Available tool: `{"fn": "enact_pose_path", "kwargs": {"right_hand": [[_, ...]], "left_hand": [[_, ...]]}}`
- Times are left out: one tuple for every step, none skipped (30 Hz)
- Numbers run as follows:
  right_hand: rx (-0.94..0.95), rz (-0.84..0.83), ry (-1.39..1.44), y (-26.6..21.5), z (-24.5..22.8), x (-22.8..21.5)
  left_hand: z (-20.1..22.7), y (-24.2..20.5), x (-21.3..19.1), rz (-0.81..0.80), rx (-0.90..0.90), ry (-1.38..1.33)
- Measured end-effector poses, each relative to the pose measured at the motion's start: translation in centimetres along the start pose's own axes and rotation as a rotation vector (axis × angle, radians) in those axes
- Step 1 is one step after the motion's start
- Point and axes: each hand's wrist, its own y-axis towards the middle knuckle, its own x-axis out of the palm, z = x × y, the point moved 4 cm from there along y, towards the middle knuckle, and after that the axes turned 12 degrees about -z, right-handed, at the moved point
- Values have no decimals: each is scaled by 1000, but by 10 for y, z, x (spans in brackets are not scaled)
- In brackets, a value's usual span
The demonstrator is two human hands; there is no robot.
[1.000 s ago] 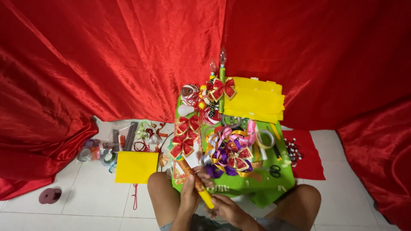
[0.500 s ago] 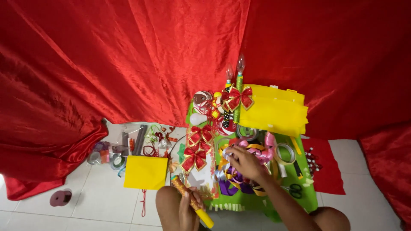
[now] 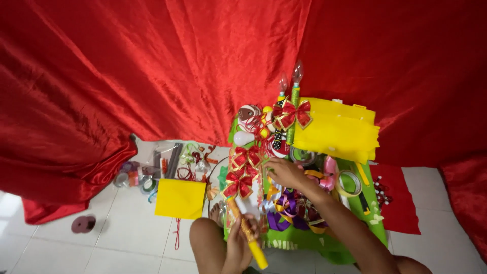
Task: Decorating a yellow stick with colorful ribbons and bows to assemble a decorative toy.
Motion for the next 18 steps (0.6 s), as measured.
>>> {"fn": "enact_pose_path", "kwargs": {"right_hand": [[-4,-5,-1,-6,-5,3],[-40,78,25,-14,-11,3],[-69,166,50,-24,-14,0],[-68,165,49,-41,-23,5],[-101,276,217,-62,-29,7],[-136,387,385,-82,-35,9],[-127,390,379,-96,-35,30],[-211,533,573,-113,-32,47],[-298,675,769,-131,-29,67],[-290,677,765,-139,-22,94],[-194,632,898,-143,-12,124],[-96,585,1029,-148,-2,154],[-92,593,1027,-160,-14,159],[-62,438,1385,-167,-24,173],[-29,258,1735,-176,-38,189],[-24,262,1735,-178,-31,202],[-98,218,1900,-177,-30,219],[-176,172,2063,-177,-29,235]], "left_hand": [[0,6,11,4,5,-2],[0,13,23,-13,4,23],[-1,21,36,-36,-3,48],[-2,24,41,-37,-3,46],[-3,28,46,-37,26,85],[-4,31,51,-38,55,125],[-6,34,57,-44,50,118],[-7,37,64,-82,94,127],[-7,38,71,-116,137,137],[-13,40,74,-118,131,130],[-14,43,77,-107,165,252],[-16,45,81,-97,200,373],[-21,45,81,-103,194,372],[-27,45,83,-154,191,384],[-33,44,85,-200,190,394],[-39,47,80,-201,186,391],[-45,48,75,-194,146,456],[-50,49,69,-187,105,521]]}}
